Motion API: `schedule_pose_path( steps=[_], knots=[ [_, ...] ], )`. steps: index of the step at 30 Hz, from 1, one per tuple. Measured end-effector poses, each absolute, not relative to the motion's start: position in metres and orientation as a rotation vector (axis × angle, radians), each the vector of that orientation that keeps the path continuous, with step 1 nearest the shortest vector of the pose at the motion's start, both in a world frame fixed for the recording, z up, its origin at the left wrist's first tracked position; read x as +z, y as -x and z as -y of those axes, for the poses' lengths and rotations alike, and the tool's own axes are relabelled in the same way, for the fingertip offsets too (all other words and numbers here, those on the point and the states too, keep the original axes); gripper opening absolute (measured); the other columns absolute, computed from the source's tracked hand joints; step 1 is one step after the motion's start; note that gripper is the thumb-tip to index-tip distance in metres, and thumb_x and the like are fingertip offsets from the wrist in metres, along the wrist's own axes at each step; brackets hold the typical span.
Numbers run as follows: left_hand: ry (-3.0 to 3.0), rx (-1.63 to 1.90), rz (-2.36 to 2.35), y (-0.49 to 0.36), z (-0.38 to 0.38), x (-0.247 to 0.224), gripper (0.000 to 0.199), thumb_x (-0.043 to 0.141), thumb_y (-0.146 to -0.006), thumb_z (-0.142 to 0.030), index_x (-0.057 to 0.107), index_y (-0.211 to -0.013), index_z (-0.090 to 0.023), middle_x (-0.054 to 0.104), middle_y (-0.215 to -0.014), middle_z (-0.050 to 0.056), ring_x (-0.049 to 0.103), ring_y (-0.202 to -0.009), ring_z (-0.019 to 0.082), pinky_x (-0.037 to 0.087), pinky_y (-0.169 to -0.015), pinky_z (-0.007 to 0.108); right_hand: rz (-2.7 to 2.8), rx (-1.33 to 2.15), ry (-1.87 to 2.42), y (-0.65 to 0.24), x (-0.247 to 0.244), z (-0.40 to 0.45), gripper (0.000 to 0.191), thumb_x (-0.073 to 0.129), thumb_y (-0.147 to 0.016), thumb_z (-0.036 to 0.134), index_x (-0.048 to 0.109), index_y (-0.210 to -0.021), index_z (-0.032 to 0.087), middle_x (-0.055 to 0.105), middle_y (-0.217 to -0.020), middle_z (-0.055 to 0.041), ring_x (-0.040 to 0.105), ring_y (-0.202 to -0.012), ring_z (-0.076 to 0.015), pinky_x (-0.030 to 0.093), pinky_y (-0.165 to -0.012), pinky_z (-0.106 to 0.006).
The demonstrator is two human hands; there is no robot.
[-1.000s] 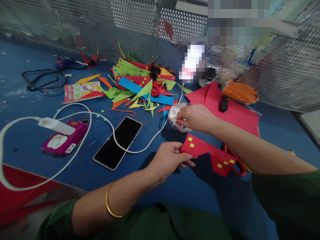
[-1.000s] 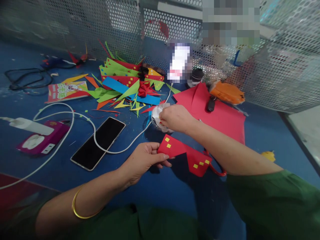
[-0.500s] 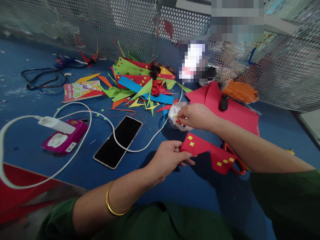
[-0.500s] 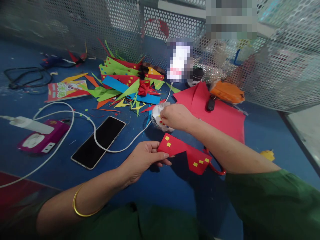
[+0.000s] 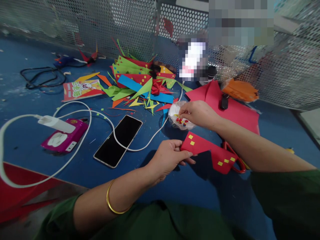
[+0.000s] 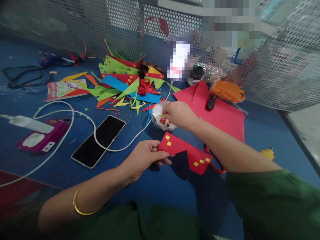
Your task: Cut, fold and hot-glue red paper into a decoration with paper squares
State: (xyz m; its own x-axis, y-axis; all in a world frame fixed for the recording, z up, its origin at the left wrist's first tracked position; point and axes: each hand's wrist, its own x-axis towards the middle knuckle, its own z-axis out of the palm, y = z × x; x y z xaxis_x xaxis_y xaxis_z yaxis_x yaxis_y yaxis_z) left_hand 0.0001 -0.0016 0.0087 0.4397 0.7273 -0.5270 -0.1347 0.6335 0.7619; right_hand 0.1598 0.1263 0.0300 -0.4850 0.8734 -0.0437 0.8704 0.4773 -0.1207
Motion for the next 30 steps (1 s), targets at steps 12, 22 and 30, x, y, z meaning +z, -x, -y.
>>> schedule_pose_path(
  steps=[12,22,30],
  knots=[
    [-0.704,0.608,-0.977,0.000,0.000,0.008,0.009,0.068,-0.082,-0.007,0.073,-0.085,-0.013,0.078,-0.079,0.006,0.072,-0.065,0.011,0.044,-0.057,0.020,2.501,0.425,1.667,-0.165,0.044,-0.121,0.020,0.055,-0.087,0.019,0.075,-0.088,0.019,0.077,-0.086,-0.0041,0.066,-0.074,-0.0162,0.040,-0.063,-0.027],
    [-0.747,0.641,-0.995,0.002,-0.002,0.008,0.012,0.070,-0.085,-0.011,0.076,-0.095,-0.013,0.080,-0.094,0.010,0.074,-0.069,0.012,0.047,-0.060,0.019,2.118,0.717,1.517,-0.178,0.071,-0.068,0.014,0.057,-0.086,0.026,0.068,-0.080,0.019,0.071,-0.074,-0.0026,0.061,-0.068,-0.0160,0.044,-0.063,-0.028],
    [-0.772,0.683,-1.007,0.002,0.000,0.012,0.014,0.069,-0.086,-0.012,0.076,-0.097,-0.014,0.081,-0.098,0.009,0.075,-0.069,0.013,0.049,-0.060,0.020,1.868,0.587,1.503,-0.181,0.064,0.007,0.014,0.059,-0.089,0.030,0.066,-0.080,0.020,0.071,-0.078,-0.0024,0.062,-0.072,-0.0168,0.046,-0.067,-0.030]
  ],
)
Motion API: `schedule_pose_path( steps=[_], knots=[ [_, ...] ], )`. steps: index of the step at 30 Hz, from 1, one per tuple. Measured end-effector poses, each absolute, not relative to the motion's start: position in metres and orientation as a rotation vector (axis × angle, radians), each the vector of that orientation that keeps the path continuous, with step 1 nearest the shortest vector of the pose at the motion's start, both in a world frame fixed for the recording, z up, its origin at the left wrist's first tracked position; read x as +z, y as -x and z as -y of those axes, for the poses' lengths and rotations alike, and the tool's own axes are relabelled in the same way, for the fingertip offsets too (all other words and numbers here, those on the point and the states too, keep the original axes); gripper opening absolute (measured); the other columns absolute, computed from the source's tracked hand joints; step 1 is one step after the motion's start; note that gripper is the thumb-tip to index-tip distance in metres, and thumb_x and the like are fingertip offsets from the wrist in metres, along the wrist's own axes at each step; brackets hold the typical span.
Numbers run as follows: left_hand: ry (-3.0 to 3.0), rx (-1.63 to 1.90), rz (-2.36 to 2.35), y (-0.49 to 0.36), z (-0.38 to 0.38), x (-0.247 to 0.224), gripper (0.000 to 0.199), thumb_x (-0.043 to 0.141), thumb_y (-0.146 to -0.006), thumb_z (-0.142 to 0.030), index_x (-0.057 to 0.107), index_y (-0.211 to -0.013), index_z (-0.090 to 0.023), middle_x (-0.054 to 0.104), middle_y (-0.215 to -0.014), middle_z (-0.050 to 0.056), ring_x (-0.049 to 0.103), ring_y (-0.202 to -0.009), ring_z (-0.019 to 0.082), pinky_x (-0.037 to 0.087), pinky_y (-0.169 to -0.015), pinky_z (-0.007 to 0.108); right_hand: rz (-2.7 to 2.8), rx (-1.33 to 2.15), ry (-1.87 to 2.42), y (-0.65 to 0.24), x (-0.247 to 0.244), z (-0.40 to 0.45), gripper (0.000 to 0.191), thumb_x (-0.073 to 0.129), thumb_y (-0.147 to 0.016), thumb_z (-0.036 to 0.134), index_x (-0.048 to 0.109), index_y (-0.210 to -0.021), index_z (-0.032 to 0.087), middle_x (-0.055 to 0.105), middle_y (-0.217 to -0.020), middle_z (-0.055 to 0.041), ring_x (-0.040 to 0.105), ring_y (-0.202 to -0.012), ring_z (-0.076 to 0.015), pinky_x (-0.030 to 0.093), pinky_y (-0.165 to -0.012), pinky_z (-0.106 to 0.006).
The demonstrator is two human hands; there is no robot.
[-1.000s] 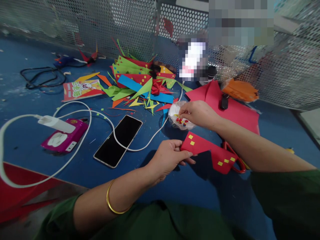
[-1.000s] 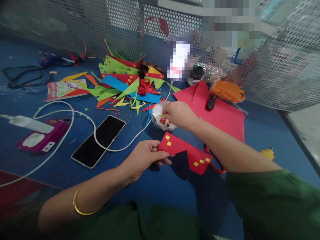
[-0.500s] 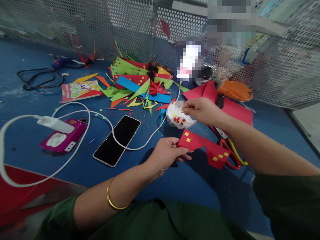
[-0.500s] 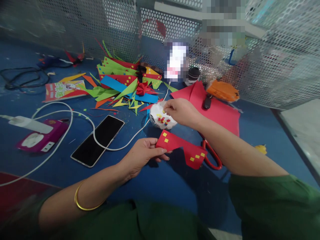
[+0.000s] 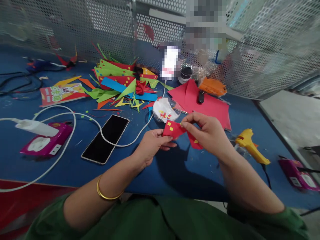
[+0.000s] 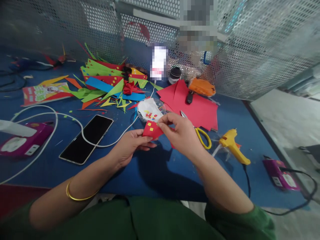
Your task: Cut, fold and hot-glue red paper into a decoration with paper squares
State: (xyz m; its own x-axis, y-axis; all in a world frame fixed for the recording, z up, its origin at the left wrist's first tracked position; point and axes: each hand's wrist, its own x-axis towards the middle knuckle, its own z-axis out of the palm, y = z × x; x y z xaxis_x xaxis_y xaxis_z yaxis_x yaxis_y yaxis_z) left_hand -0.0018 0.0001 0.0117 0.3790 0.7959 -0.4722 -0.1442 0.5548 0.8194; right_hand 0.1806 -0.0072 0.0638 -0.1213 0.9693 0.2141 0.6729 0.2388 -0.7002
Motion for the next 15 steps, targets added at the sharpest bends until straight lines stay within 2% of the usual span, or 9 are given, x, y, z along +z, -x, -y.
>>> schedule_pose_path(
  steps=[4,6,8,11,15],
  knots=[
    [-0.767,0.684,-1.011,0.000,0.001,0.008,0.013,0.070,-0.085,-0.011,0.076,-0.096,-0.014,0.081,-0.094,0.008,0.075,-0.067,0.012,0.049,-0.057,0.019,1.841,0.472,1.452,-0.193,0.041,0.017,0.010,0.061,-0.087,0.027,0.067,-0.081,0.022,0.076,-0.097,-0.0065,0.069,-0.096,-0.0237,0.049,-0.088,-0.041],
    [-0.773,0.676,-1.008,-0.001,0.001,0.006,0.012,0.072,-0.084,-0.010,0.076,-0.094,-0.014,0.081,-0.092,0.008,0.075,-0.066,0.012,0.049,-0.056,0.018,1.842,0.509,1.463,-0.198,0.033,0.016,0.010,0.062,-0.086,0.027,0.068,-0.081,0.023,0.077,-0.101,-0.0071,0.069,-0.100,-0.0249,0.049,-0.090,-0.043],
    [-0.780,0.667,-1.007,-0.001,0.000,0.004,0.012,0.073,-0.083,-0.010,0.076,-0.093,-0.014,0.081,-0.091,0.008,0.075,-0.065,0.012,0.049,-0.054,0.018,1.861,0.570,1.500,-0.200,0.030,0.016,0.012,0.061,-0.087,0.027,0.068,-0.078,0.023,0.076,-0.090,-0.0048,0.069,-0.086,-0.0219,0.050,-0.085,-0.041],
    [-0.784,0.656,-1.010,0.000,-0.002,0.004,0.012,0.073,-0.082,-0.010,0.077,-0.092,-0.014,0.081,-0.091,0.009,0.075,-0.066,0.012,0.050,-0.055,0.018,1.878,0.624,1.535,-0.199,0.029,0.017,0.014,0.060,-0.088,0.026,0.067,-0.076,0.022,0.068,-0.070,0.0010,0.060,-0.062,-0.0149,0.050,-0.080,-0.039],
    [-0.801,0.611,-1.002,0.000,-0.003,0.004,0.012,0.073,-0.082,-0.011,0.077,-0.093,-0.013,0.081,-0.091,0.010,0.075,-0.067,0.014,0.052,-0.057,0.020,1.876,0.573,1.566,-0.199,0.024,0.021,0.015,0.061,-0.090,0.029,0.068,-0.078,0.023,0.064,-0.066,0.0030,0.057,-0.059,-0.0141,0.050,-0.088,-0.045]
  ],
)
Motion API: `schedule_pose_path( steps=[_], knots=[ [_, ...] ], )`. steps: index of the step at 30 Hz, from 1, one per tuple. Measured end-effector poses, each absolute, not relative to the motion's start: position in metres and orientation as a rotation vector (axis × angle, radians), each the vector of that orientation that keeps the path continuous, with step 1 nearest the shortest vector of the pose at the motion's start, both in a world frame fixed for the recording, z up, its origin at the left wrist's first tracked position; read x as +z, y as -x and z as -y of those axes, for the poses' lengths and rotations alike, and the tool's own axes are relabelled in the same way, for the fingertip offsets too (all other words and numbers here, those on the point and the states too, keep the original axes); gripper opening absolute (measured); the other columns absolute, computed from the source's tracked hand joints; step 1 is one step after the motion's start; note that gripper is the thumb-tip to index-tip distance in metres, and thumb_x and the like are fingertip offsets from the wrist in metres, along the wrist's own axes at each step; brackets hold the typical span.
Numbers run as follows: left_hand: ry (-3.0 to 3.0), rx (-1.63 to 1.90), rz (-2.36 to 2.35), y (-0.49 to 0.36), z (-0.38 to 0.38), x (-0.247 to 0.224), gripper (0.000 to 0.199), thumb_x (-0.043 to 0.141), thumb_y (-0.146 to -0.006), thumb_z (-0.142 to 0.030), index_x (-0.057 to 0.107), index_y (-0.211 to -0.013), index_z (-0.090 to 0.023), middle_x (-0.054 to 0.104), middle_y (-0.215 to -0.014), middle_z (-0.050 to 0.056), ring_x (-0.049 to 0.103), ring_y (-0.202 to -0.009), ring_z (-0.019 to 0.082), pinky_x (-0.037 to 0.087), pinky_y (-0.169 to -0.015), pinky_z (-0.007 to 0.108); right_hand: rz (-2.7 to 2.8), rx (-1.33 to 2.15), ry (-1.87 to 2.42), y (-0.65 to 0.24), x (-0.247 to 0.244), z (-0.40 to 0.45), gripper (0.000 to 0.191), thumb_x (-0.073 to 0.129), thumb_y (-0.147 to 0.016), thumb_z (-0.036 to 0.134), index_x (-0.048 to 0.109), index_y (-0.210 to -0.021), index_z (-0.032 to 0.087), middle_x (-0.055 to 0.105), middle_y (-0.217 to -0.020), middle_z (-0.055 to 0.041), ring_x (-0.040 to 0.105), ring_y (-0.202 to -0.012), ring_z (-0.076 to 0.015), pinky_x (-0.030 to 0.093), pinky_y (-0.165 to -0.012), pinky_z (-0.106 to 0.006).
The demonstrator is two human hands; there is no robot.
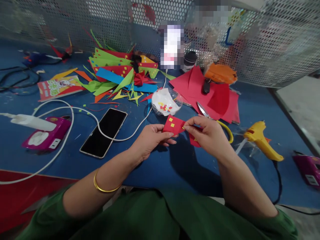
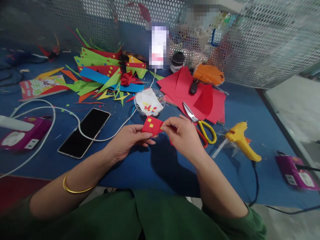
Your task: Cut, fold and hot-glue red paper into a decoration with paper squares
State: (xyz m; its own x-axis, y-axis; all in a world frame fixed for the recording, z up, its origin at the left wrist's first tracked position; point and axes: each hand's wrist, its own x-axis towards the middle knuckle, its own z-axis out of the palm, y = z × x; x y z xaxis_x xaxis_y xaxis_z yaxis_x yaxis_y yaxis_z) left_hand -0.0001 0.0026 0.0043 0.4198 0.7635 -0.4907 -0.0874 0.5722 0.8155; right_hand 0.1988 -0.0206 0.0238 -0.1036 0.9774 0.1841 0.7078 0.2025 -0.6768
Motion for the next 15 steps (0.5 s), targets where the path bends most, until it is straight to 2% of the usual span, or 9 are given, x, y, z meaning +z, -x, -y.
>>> schedule_pose_path(
  steps=[2,5,9,15],
  knots=[
    [-0.815,0.588,-0.997,0.000,-0.003,0.004,0.010,0.072,-0.083,-0.012,0.078,-0.091,-0.013,0.081,-0.090,0.010,0.075,-0.066,0.013,0.053,-0.057,0.020,1.890,0.519,1.550,-0.198,0.020,0.022,0.016,0.060,-0.091,0.028,0.068,-0.078,0.023,0.069,-0.073,0.0010,0.064,-0.069,-0.0173,0.049,-0.094,-0.049],
    [-0.812,0.588,-1.002,-0.001,-0.003,0.004,0.009,0.074,-0.083,-0.014,0.078,-0.091,-0.013,0.081,-0.088,0.009,0.074,-0.066,0.013,0.052,-0.056,0.019,1.921,0.374,1.470,-0.196,0.016,0.025,0.015,0.058,-0.093,0.022,0.067,-0.081,0.023,0.077,-0.098,-0.0036,0.071,-0.099,-0.0235,0.044,-0.106,-0.054],
    [-0.743,0.643,-1.048,-0.002,-0.005,0.005,0.010,0.076,-0.082,-0.016,0.078,-0.092,-0.012,0.082,-0.088,0.008,0.074,-0.066,0.012,0.052,-0.056,0.017,2.000,0.146,1.405,-0.189,0.015,0.028,0.016,0.056,-0.096,0.020,0.066,-0.085,0.022,0.075,-0.114,-0.0068,0.063,-0.125,-0.0281,0.038,-0.113,-0.057],
    [-0.677,0.734,-1.052,-0.001,-0.006,0.007,0.004,0.075,-0.083,-0.015,0.077,-0.086,-0.013,0.081,-0.087,0.007,0.073,-0.066,0.011,0.052,-0.058,0.018,2.044,-0.146,1.406,-0.179,0.009,0.031,0.015,0.056,-0.097,0.020,0.068,-0.088,0.021,0.068,-0.133,-0.0106,0.048,-0.143,-0.0322,0.033,-0.120,-0.058]
  ],
)
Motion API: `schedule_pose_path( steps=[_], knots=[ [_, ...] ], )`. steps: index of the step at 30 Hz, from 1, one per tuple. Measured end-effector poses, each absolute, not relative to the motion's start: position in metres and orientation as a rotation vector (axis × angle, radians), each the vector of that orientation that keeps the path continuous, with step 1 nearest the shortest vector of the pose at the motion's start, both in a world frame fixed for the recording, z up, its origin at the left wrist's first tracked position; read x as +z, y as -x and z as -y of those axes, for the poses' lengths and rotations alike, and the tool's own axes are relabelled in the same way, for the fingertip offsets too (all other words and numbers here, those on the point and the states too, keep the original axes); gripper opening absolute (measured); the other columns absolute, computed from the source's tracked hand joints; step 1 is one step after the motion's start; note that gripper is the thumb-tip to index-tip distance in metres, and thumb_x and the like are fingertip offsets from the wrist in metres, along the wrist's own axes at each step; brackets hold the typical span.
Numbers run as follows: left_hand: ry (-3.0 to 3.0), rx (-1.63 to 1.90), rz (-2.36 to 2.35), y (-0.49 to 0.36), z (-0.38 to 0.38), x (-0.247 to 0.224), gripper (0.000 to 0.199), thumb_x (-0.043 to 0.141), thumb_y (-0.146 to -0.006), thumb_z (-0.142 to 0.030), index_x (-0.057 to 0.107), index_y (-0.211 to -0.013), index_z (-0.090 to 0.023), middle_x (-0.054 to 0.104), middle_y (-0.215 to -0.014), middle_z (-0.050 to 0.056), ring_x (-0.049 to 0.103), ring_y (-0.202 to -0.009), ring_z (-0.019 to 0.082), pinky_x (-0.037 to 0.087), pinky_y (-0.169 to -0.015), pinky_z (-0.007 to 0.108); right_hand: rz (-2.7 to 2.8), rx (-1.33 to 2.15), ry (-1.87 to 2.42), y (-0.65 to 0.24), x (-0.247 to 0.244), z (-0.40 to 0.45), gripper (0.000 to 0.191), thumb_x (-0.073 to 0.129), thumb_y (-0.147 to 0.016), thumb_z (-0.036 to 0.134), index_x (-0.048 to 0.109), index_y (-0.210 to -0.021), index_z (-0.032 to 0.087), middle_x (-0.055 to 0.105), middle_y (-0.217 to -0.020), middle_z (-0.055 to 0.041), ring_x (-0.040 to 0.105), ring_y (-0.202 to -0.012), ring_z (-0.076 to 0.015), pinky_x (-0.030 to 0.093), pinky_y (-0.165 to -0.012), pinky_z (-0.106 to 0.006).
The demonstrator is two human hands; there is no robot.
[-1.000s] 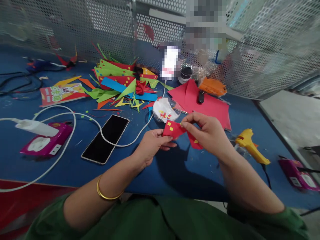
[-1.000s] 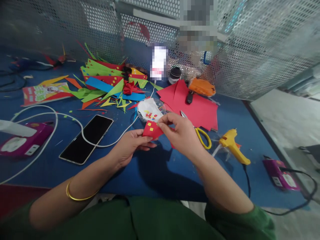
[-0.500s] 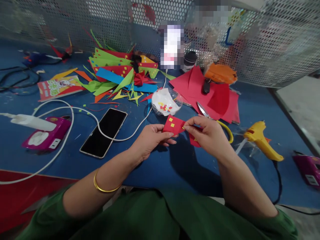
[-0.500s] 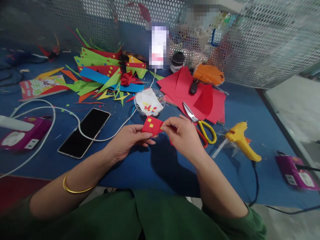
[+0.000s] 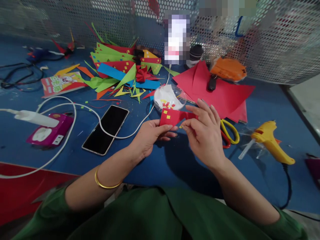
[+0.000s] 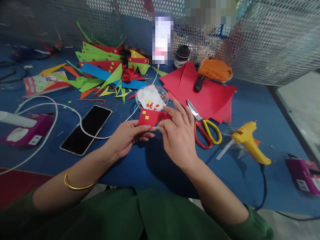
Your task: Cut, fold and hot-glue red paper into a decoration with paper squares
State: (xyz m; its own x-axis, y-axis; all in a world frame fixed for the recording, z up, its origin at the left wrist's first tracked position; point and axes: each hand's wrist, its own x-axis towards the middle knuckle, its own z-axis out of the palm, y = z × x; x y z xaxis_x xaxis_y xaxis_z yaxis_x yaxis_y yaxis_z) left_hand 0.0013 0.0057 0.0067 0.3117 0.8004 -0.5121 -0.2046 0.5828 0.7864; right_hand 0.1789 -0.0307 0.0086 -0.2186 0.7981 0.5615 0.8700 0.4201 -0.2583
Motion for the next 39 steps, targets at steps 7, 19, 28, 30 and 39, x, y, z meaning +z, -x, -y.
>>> schedule_pose_path(
  steps=[7,19,28,30,39],
  knots=[
    [-0.660,0.730,-1.066,-0.004,-0.002,0.008,0.006,0.077,-0.079,-0.011,0.076,-0.085,-0.013,0.078,-0.077,0.004,0.071,-0.065,0.011,0.052,-0.061,0.020,2.063,-0.248,1.467,-0.170,0.001,0.034,0.021,0.053,-0.099,0.023,0.067,-0.084,0.020,0.068,-0.136,-0.0118,0.044,-0.146,-0.0345,0.033,-0.120,-0.060],
    [-0.718,0.773,-1.114,-0.006,-0.001,0.007,0.012,0.081,-0.073,-0.009,0.076,-0.083,-0.013,0.077,-0.072,0.003,0.070,-0.061,0.011,0.052,-0.058,0.020,2.029,-0.263,1.541,-0.164,0.002,0.039,0.021,0.053,-0.098,0.023,0.066,-0.082,0.021,0.068,-0.135,-0.0118,0.043,-0.146,-0.0347,0.031,-0.120,-0.061],
    [-0.718,0.762,-1.108,-0.005,-0.001,0.007,0.013,0.080,-0.075,-0.008,0.075,-0.086,-0.011,0.077,-0.073,0.004,0.070,-0.062,0.010,0.053,-0.058,0.019,2.013,-0.215,1.513,-0.164,-0.001,0.038,0.018,0.054,-0.096,0.020,0.066,-0.082,0.021,0.069,-0.132,-0.0114,0.050,-0.141,-0.0341,0.036,-0.118,-0.059],
    [-0.716,0.763,-1.111,-0.005,-0.001,0.007,0.012,0.079,-0.075,-0.008,0.075,-0.086,-0.011,0.076,-0.072,0.004,0.070,-0.061,0.011,0.053,-0.058,0.019,2.006,-0.201,1.512,-0.165,-0.002,0.037,0.017,0.055,-0.095,0.020,0.065,-0.082,0.022,0.070,-0.132,-0.0101,0.051,-0.141,-0.0339,0.037,-0.117,-0.059],
    [-0.713,0.760,-1.094,-0.005,0.000,0.006,0.013,0.081,-0.073,-0.008,0.075,-0.084,-0.012,0.076,-0.072,0.003,0.070,-0.062,0.011,0.054,-0.060,0.020,1.995,-0.214,1.522,-0.163,-0.002,0.038,0.016,0.056,-0.095,0.020,0.066,-0.082,0.022,0.069,-0.132,-0.0100,0.050,-0.141,-0.0340,0.035,-0.118,-0.060]
  ],
)
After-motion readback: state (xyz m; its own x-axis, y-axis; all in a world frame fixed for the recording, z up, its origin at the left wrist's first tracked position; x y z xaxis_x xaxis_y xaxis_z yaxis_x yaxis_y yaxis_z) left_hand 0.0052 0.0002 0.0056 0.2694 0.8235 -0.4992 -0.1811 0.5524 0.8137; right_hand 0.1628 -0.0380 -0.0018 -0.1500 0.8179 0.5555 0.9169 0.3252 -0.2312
